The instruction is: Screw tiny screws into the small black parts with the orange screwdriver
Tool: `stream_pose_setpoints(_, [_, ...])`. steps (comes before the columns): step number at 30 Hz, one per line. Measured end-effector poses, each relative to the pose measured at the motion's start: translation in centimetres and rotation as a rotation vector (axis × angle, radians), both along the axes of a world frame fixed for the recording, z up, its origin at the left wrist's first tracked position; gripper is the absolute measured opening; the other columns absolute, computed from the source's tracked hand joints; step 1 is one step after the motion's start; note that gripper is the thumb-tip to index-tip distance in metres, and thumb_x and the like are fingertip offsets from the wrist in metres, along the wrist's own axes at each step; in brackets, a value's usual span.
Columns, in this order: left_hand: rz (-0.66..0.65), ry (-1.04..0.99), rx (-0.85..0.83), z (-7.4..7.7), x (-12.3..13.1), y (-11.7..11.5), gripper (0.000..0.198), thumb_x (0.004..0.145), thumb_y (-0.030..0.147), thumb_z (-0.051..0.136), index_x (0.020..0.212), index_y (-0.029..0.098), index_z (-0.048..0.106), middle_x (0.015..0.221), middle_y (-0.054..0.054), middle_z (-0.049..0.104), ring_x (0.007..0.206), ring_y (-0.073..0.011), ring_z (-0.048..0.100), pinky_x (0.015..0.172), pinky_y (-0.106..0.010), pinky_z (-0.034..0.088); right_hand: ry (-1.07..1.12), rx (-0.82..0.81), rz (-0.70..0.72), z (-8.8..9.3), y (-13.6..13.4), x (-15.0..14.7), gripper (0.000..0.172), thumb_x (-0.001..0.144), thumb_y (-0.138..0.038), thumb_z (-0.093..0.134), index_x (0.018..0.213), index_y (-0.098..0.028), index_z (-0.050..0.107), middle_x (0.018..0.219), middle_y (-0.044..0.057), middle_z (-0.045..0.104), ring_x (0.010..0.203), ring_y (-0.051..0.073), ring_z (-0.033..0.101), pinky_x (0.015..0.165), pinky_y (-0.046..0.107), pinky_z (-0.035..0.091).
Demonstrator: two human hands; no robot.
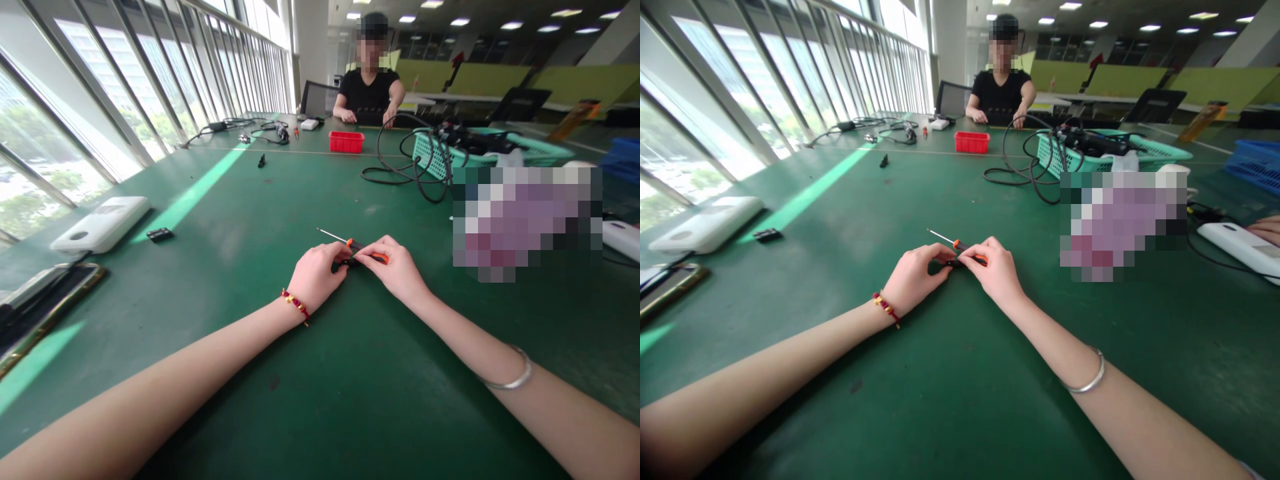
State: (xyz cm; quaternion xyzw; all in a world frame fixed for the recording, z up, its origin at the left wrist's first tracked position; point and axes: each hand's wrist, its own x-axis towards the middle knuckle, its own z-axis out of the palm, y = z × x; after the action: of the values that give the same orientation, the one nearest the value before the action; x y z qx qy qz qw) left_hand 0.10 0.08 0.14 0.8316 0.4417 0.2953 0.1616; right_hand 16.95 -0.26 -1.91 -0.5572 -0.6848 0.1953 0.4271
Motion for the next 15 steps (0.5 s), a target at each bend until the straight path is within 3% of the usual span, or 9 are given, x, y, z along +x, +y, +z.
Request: stream_pose_setpoints(15, [-0.006, -0.011, 0.008, -0.03, 0.01, 0.03, 0.019, 0.072, 0.01, 0.055, 0.088, 0.018, 0.06, 0.088, -0.002, 0.068, 0.084, -0.0167, 0.063, 0.079, -0.031, 0.05, -0.159, 0.07, 0.03, 0.34, -0.23, 0.13, 0.016, 0.079, -0.031, 0.057, 0.078, -0.022, 0.07, 0.076, 0.001, 0.049, 0.07, 0.014, 0.054, 0.069, 0.027, 0.044])
